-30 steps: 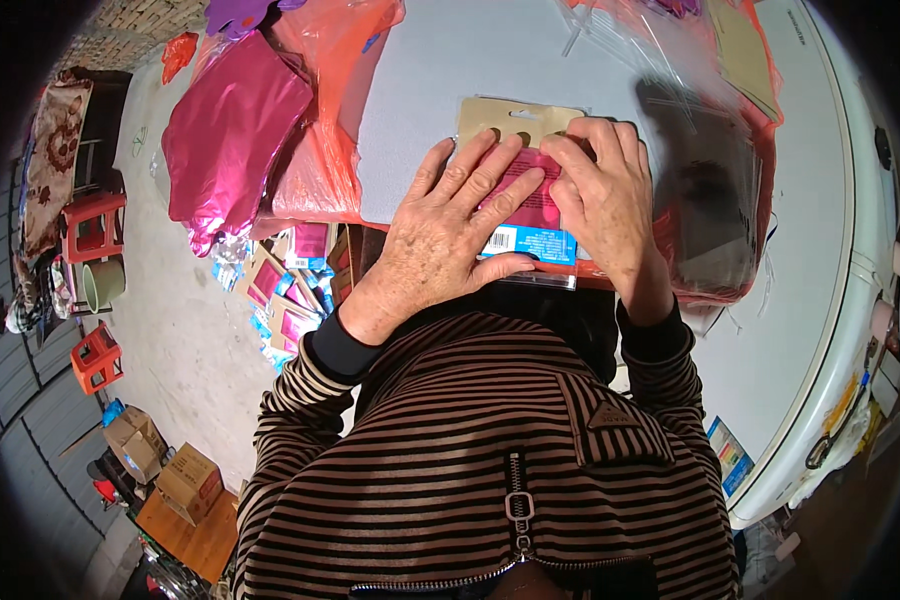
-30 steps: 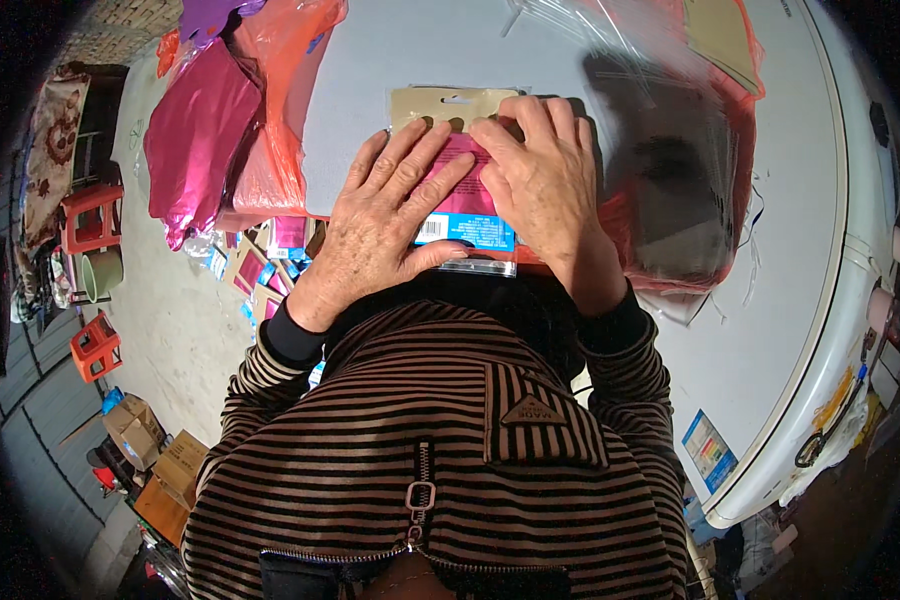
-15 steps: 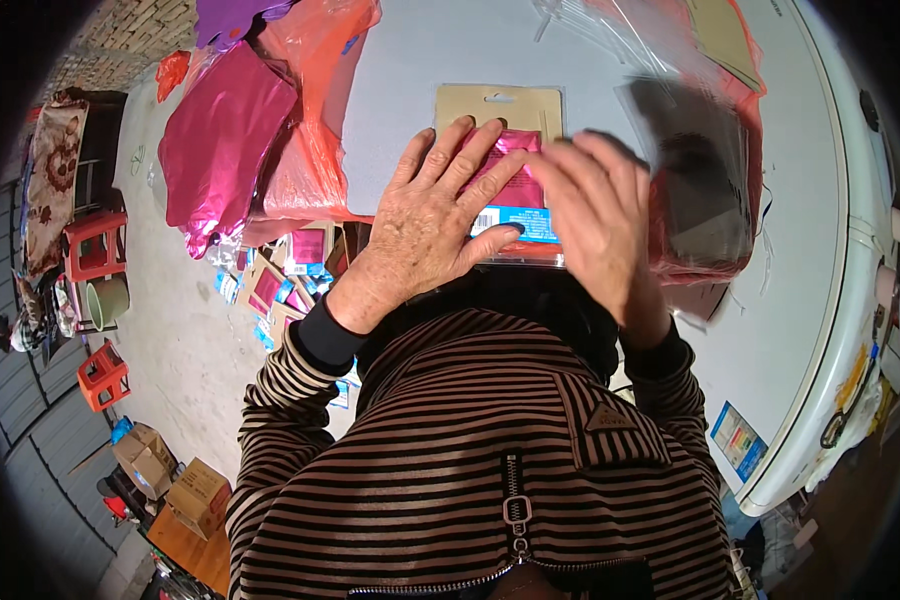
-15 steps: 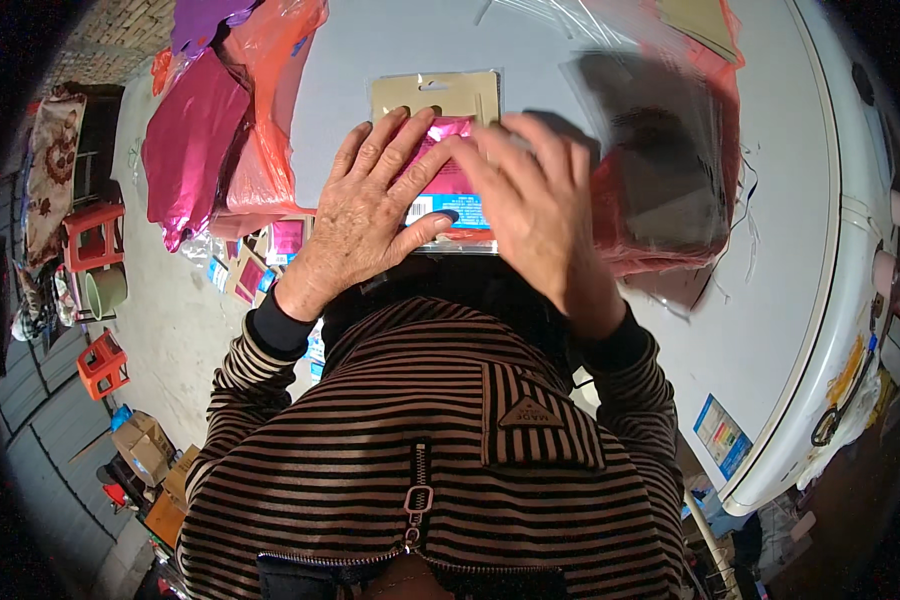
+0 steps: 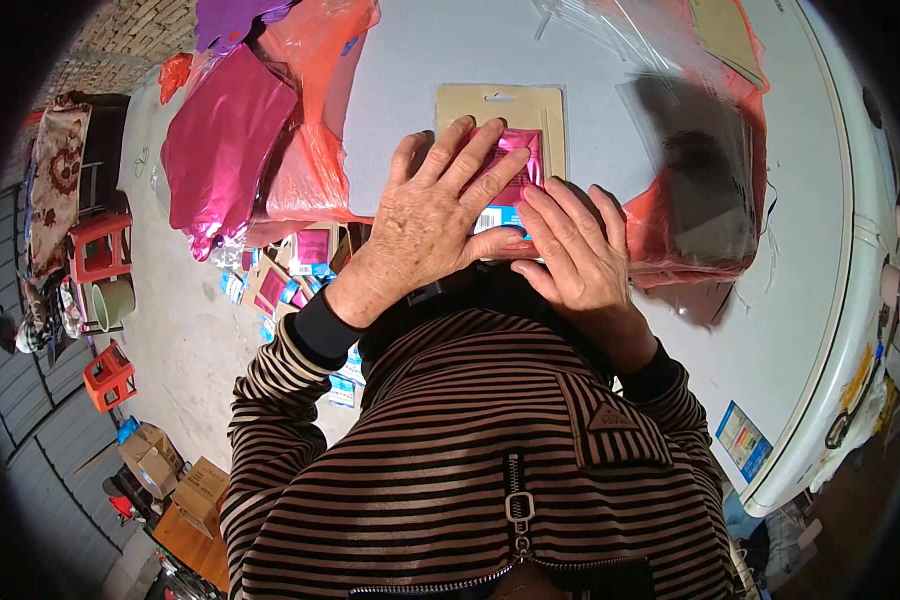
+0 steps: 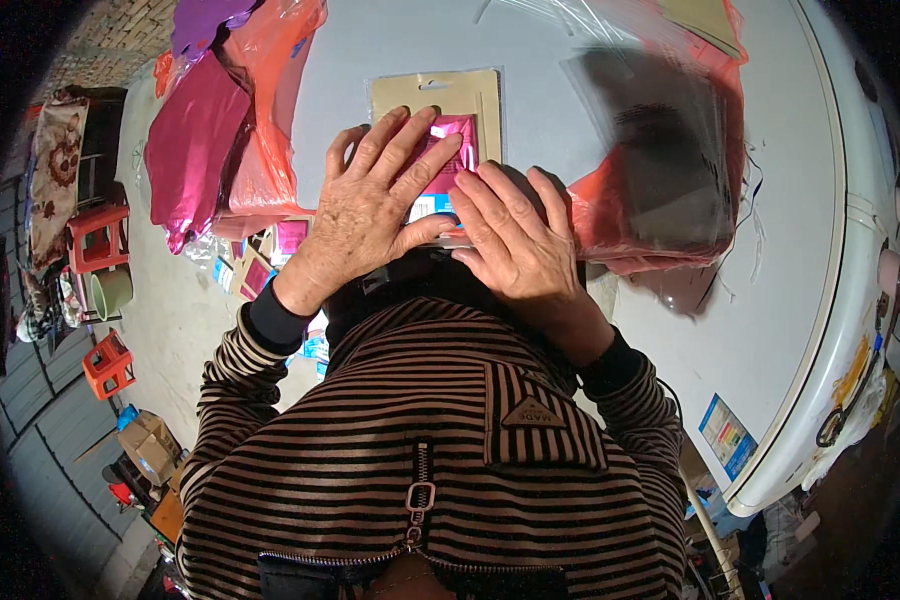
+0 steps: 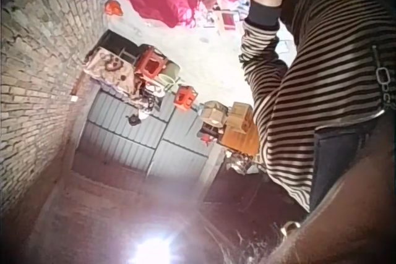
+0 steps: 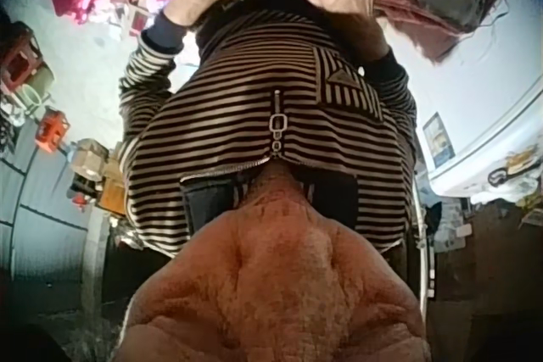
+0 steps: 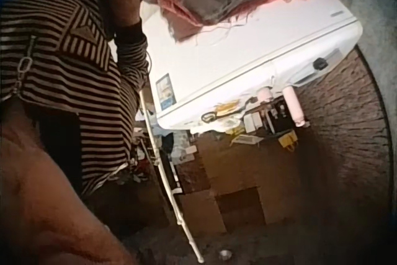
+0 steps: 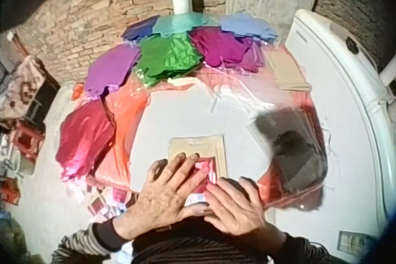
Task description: The person applies labels to small pink pouches and then organizes a bundle of white plastic strips.
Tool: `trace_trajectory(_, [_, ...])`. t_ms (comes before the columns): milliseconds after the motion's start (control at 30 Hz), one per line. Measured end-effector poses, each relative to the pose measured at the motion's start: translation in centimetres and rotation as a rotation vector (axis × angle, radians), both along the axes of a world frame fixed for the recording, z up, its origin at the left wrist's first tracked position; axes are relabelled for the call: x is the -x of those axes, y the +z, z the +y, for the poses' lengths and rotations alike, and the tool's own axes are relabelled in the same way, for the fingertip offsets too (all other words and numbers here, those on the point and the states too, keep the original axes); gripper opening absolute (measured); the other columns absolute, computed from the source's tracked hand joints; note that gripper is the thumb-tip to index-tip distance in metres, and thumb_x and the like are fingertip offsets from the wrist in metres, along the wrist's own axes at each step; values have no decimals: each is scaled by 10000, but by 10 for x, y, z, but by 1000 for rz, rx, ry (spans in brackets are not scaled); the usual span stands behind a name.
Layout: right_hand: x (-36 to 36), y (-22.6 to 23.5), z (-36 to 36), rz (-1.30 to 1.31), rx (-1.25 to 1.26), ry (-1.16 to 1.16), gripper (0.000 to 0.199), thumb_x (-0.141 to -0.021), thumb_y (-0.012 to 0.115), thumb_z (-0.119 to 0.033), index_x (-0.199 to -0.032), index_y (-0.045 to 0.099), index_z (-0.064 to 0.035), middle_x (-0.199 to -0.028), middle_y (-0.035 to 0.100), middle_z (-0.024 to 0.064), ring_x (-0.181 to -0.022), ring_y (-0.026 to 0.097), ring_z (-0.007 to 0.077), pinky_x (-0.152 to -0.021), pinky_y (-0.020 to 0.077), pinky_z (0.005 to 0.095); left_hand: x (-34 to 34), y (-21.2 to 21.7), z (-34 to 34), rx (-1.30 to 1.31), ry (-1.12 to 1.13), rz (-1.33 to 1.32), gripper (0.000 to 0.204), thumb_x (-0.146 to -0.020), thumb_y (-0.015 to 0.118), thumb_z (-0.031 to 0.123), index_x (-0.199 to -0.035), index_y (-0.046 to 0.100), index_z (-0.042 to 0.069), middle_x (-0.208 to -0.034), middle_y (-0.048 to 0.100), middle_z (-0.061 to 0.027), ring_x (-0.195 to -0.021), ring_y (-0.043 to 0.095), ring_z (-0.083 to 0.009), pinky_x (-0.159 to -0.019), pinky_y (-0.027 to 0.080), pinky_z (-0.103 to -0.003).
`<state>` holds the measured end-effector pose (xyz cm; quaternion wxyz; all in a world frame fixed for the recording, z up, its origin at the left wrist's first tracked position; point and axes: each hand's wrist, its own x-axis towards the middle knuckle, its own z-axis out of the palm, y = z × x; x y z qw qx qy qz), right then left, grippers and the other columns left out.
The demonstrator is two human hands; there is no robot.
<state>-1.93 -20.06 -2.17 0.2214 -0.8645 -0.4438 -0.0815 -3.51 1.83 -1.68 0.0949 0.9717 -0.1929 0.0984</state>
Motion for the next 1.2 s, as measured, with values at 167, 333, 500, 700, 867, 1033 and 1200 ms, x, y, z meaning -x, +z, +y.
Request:
trace_trajectory(167, [-3, 4, -8, 31, 5, 24, 626, -703, 788, -140, -1282, 581, -24, -1365, 559, 101, -1284, 519, 265, -1080, 353, 498, -7, 4, 5, 0, -21, -19, 736, -855, 512, 663, -1427, 477, 202, -1443, 456, -87, -1311, 426, -293, -1042, 313, -520])
trace_trajectory(333, [-4, -17, -14, -123, -63, -15, 553, -727, 757, -69, -1255, 601, -20, -1326, 590, 102, -1260, 544, 273, -1070, 372, 501, -22, 6, 13, -92, 1, -31, 736, -858, 495, 687, -1463, 445, 270, -1488, 421, -75, -1325, 427, -279, -1069, 275, -514])
trace_trajectory(500, [0, -24, -14, -175, -132, -79, 458, -737, 736, -23, -1186, 644, -21, -1277, 619, 94, -1244, 553, 291, -1036, 407, 488, -28, 6, 13, -109, -31, -63, 683, -866, 525, 654, -1446, 469, 297, -1457, 440, -99, -1299, 440, -294, -1061, 281, -524])
trace_trajectory(700, [-5, -22, -13, -241, -127, -80, 377, -752, 720, -5, -1125, 665, -18, -1202, 640, 87, -1164, 578, 295, -974, 445, 465, -32, 3, 13, -58, -73, -103, 654, -860, 551, 628, -1393, 522, 251, -1371, 477, -157, -1233, 463, -333, -1014, 314, -551])
trace_trajectory(867, [-3, -22, -10, -230, -165, -93, 360, -751, 725, -25, -1103, 651, -10, -1122, 626, 91, -1057, 581, 283, -925, 457, 454, -32, 7, 7, -62, -52, -88, 676, -834, 575, 649, -1373, 536, 243, -1357, 469, -183, -1235, 446, -358, -1035, 293, -588])
trace_trajectory(1033, [2, -16, -4, -167, -170, -134, 346, -746, 731, -54, -1078, 644, -11, -1084, 598, 99, -1015, 569, 280, -916, 455, 460, -32, 8, -2, -76, 6, -46, 694, -829, 569, 670, -1376, 529, 244, -1357, 455, -195, -1250, 424, -381, -1063, 266, -616])
trace_trajectory(1200, [2, -17, -3, -210, -142, -138, 336, -752, 719, -64, -1074, 641, -10, -1070, 586, 110, -1009, 559, 284, -918, 451, 471, -30, -3, -7, -62, 52, -101, 702, -818, 564, 691, -1363, 536, 249, -1330, 456, -212, -1232, 426, -402, -1061, 266, -627])
